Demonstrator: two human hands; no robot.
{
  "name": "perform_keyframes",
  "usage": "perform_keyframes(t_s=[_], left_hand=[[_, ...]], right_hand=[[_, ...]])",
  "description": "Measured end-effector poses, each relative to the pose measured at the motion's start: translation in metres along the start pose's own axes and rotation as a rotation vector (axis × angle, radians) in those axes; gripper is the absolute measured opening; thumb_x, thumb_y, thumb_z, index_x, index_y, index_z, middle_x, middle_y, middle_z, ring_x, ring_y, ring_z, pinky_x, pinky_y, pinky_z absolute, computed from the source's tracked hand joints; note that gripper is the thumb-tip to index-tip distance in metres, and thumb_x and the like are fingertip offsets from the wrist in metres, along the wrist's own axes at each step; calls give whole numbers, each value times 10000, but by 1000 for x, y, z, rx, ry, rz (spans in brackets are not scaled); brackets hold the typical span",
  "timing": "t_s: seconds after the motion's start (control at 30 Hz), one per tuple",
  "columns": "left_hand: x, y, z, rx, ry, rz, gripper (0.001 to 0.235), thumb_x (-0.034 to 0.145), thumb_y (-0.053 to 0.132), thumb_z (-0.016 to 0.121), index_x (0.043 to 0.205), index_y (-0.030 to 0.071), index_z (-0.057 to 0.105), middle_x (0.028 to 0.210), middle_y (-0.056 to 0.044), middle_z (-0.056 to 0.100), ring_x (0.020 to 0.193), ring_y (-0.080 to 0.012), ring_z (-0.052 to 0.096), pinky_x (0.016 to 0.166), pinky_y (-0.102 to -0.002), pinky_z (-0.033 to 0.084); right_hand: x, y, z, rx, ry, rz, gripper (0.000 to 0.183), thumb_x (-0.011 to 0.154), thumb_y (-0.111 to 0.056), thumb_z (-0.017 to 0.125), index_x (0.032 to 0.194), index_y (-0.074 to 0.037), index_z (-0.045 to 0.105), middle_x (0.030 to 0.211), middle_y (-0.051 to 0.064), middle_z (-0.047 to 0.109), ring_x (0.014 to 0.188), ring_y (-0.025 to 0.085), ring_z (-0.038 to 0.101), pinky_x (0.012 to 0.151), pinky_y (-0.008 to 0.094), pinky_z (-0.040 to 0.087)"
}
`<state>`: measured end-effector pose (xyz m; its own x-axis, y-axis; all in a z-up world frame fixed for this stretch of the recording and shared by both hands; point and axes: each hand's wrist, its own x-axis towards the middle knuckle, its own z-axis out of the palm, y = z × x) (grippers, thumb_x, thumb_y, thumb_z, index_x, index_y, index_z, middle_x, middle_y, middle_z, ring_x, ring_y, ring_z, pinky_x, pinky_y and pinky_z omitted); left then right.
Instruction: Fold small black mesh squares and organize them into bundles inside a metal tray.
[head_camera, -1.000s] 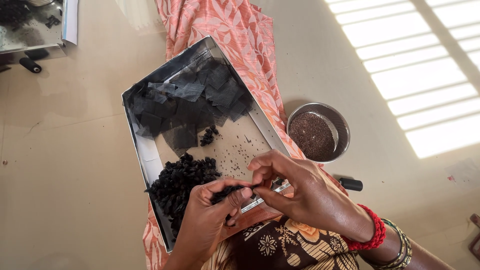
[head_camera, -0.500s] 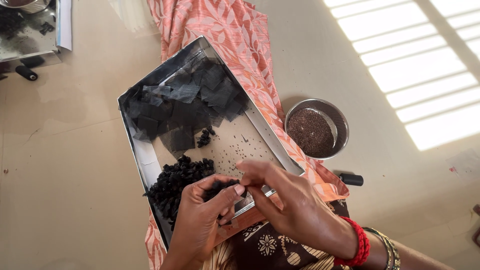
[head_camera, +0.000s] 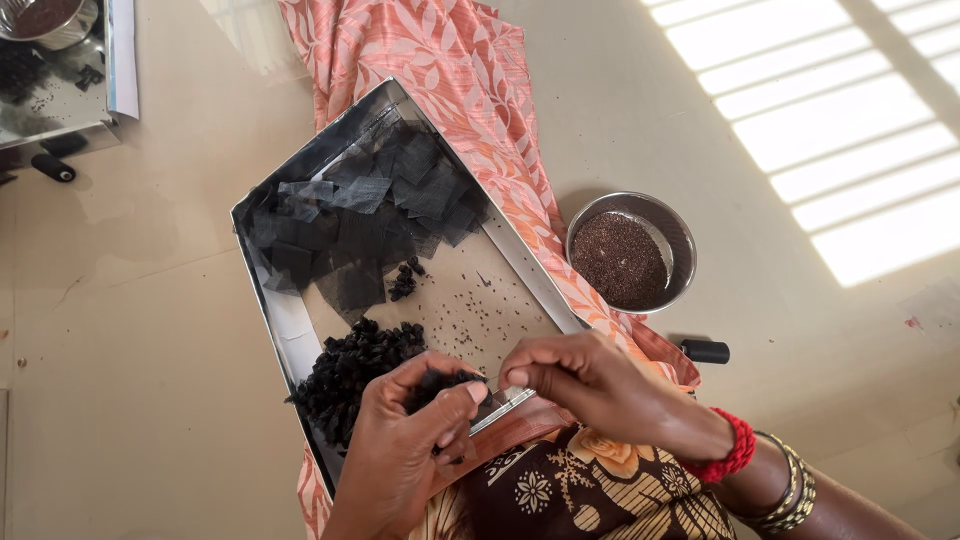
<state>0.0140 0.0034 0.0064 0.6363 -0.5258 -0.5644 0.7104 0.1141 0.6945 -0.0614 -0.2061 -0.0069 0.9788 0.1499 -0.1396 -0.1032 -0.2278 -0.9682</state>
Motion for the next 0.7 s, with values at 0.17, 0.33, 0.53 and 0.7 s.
perform_keyframes(t_s=[0.17, 0.33, 0.53, 0.7], left_hand=[[-5, 4, 17, 329, 161, 193, 146, 831, 46, 756, 945, -45, 759, 694, -59, 700, 514, -40, 503, 451, -232, 370], [-3, -5, 17, 190, 101, 137, 154, 826, 46, 733, 961, -24, 757, 729, -89, 760, 470, -48, 407, 430, -228, 312], [1, -22, 3, 34, 1, 100, 117, 893, 21, 747, 977, -59, 738, 794, 17, 616, 553, -71, 428, 482, -256, 328], [-1, -11, 11, 95, 23, 163, 84, 887, 80, 704, 928, 7, 701, 733, -82, 648, 537, -58, 425, 496, -242, 353]], right_hand=[[-9, -10, 0, 148, -35, -72, 139, 974, -38, 590, 1014, -5, 719, 902, 51, 706, 809, 94, 641, 697, 302, 545], [-5, 5, 15, -247, -5, -285, 161, 868, 54, 614, 996, 0, 696, 932, 117, 732, 844, 237, 706, 717, 366, 569], [13, 10, -9, -361, 241, -283, 203, 871, 63, 596, 1026, -3, 709, 917, 122, 755, 722, 213, 687, 609, 347, 544], [-1, 4, -24, -115, 185, -118, 145, 987, 13, 615, 1049, -16, 742, 838, 90, 752, 625, 137, 606, 549, 339, 481]])
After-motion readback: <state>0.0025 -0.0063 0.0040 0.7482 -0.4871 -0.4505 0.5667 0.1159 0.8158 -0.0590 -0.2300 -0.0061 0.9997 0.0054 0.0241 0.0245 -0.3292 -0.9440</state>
